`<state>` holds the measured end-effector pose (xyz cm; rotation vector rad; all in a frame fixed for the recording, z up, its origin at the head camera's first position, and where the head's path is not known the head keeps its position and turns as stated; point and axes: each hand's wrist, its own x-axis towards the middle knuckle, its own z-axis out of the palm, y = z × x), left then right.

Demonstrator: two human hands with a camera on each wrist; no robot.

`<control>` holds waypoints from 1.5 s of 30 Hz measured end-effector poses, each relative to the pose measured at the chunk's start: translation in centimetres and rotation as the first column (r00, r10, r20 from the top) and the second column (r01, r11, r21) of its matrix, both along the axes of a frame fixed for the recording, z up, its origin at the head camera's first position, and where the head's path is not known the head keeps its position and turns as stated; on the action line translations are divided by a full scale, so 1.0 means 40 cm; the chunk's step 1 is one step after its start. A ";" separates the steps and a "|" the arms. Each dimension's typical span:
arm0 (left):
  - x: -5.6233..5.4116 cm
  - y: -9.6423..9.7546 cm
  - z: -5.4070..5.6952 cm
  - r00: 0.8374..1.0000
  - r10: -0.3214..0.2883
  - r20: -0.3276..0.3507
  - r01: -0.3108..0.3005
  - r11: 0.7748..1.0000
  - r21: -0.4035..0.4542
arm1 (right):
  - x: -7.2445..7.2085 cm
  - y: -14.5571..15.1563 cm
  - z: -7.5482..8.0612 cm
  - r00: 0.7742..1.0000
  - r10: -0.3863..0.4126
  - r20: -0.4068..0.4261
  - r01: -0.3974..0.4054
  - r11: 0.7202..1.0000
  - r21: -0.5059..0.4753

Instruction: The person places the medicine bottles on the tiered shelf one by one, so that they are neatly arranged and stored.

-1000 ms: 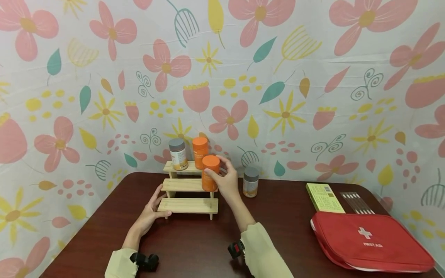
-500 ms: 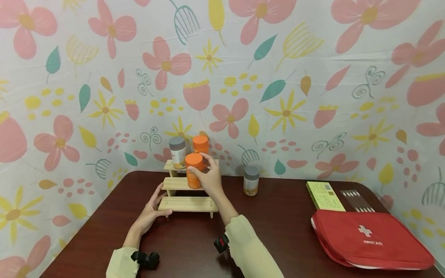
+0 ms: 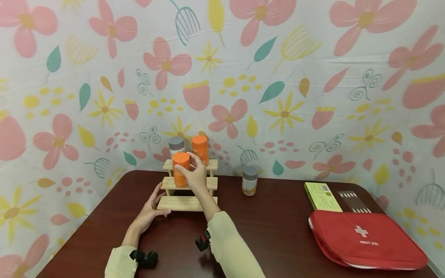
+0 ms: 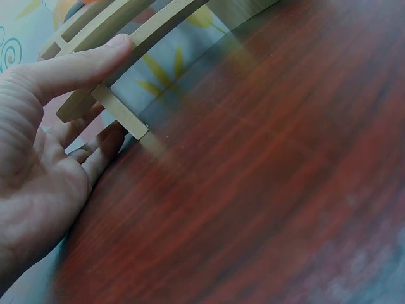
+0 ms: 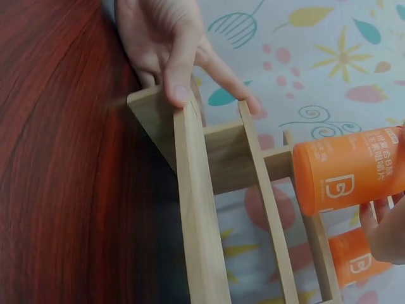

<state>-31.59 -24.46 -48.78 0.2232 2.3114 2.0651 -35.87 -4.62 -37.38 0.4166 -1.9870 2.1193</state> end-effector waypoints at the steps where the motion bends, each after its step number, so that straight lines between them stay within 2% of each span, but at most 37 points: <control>1: -0.001 0.000 0.001 1.000 -0.004 0.000 0.004 1.000 -0.002 | -0.001 -0.003 0.000 1.000 -0.003 0.006 0.003 1.000 -0.008; 8: -0.003 -0.001 0.001 1.000 0.010 0.010 -0.011 1.000 0.006 | -0.004 -0.022 -0.010 0.999 0.016 0.045 -0.013 0.999 -0.052; 12: -0.005 -0.001 0.002 1.000 -0.001 0.011 0.000 1.000 0.005 | -0.009 -0.031 -0.014 0.998 0.012 0.067 -0.008 0.998 -0.065; 19: -0.006 0.001 0.004 1.000 0.004 0.016 -0.004 1.000 0.003 | -0.013 -0.043 -0.030 0.997 -0.005 0.077 0.006 1.000 -0.018; 30: -0.001 0.003 0.005 1.000 0.010 0.013 -0.010 1.000 0.004 | -0.018 -0.055 -0.039 0.999 -0.036 0.032 0.034 0.999 0.041; 45: -0.002 0.005 0.004 1.000 0.010 0.017 -0.010 1.000 0.007 | -0.010 -0.042 -0.042 0.999 0.021 0.029 -0.024 0.995 0.093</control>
